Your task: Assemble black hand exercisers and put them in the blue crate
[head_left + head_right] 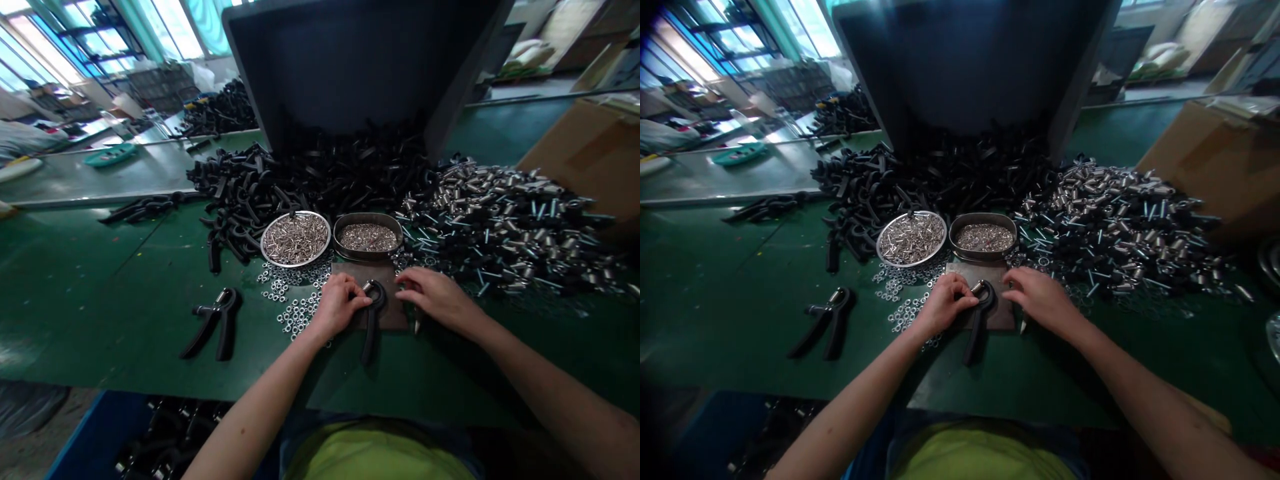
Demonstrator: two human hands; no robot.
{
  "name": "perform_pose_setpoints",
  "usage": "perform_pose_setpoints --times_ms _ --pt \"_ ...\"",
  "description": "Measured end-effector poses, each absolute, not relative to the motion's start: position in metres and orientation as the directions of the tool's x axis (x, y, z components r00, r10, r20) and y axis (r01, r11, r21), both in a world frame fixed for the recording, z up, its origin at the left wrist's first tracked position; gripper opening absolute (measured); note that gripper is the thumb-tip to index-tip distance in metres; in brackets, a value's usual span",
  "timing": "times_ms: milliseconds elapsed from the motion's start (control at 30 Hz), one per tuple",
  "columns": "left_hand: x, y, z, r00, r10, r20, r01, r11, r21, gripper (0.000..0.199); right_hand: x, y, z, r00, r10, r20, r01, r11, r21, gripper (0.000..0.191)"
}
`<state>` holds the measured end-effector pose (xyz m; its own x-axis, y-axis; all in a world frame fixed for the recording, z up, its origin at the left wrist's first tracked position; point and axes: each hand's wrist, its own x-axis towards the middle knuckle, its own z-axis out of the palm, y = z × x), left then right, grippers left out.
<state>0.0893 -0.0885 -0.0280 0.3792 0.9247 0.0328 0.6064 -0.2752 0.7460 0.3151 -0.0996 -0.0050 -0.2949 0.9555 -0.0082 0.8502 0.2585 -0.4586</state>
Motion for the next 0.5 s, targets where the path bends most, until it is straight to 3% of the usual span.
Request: perform_pose_setpoints --times_ms 167,267,400,500 --pt "0.091 -0.088 -0.03 0.408 0.911 0.056 0.601 -0.314 0.735 0.013 0.384 -0.175 -0.031 -0.072 0.997 -0.018 0.966 0.065 -0.251 0.029" --pt "0.091 -0.088 -0.03 0.38 0.925 0.009 0.61 -0.258 0.749 0.013 0.399 -0.197 -0.044 0.038 0.999 -0.003 0.972 -0.038 -0.233 0.029" --pt "0.094 -0.086 -0.029 0.304 0.951 -0.06 0.611 -0.147 0.778 0.015 0.382 -0.193 -0.02 0.093 0.993 -0.078 0.901 -0.118 -0.418 0.028" --pt "0.095 -0.085 -0.029 0.299 0.949 -0.099 0.603 -0.107 0.791 0.017 0.351 -0.181 0.017 0.005 1.0 0.019 0.764 0.009 -0.645 0.034"
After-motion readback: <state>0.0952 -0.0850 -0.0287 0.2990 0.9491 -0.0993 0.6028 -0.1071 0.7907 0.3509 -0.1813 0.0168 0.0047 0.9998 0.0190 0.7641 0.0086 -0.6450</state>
